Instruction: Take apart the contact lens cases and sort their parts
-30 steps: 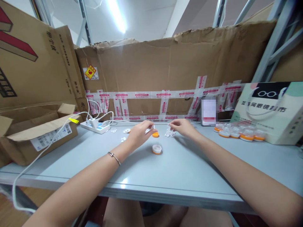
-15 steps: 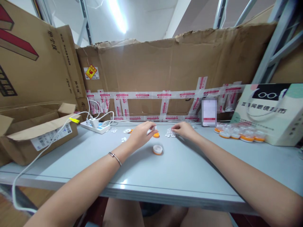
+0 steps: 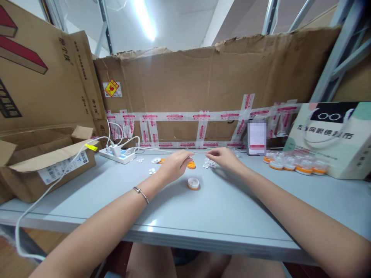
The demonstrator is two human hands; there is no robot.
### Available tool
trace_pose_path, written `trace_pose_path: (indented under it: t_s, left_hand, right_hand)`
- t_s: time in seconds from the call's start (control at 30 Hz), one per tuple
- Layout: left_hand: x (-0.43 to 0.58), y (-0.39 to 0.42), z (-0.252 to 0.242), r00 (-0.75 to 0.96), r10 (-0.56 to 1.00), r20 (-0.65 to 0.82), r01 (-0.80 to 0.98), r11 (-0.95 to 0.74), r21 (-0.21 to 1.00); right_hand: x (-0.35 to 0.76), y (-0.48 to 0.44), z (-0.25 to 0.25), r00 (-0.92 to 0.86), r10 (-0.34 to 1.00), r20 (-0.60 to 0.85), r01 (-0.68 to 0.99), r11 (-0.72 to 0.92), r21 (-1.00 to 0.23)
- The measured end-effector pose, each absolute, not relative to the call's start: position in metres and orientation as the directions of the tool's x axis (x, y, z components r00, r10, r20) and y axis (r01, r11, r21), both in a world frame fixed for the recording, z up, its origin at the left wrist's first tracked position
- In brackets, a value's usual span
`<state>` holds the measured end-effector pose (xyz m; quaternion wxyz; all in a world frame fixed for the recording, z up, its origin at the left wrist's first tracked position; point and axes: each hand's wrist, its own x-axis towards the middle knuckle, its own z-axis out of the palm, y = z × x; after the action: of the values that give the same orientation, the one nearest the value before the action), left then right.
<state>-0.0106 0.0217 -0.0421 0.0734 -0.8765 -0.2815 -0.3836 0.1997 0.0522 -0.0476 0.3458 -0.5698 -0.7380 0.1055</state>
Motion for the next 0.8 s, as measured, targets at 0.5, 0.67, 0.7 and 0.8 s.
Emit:
trace_pose_path:
  t_s: [0.5,0.67,0.7,0.8]
  left_hand:
    - [-0.01,0.019,-0.043,0.575,0.59,0.567,0.507,-0.801,0.319]
    - [-0.012,0.02,-0.04,0.562,0.535,0.631,0.57,-0.803,0.173]
    - [-0.012,0.02,-0.04,0.566,0.516,0.643,0.589,-0.799,0.123]
    - [-0.011,0.02,-0.041,0.583,0.465,0.666,0.648,-0.76,-0.037]
  right_hand:
    - [0.17,0.016,-0.032,-0.439,0.854,0.278,0.235,0.408,-0.882]
    - [0.169,0.021,-0.037,-0.438,0.866,0.241,0.186,0.349,-0.918]
    - [0.169,0.022,-0.038,-0.427,0.872,0.24,0.176,0.34,-0.924]
    - [0.166,0.024,-0.042,-0.363,0.901,0.239,0.151,0.31,-0.938]
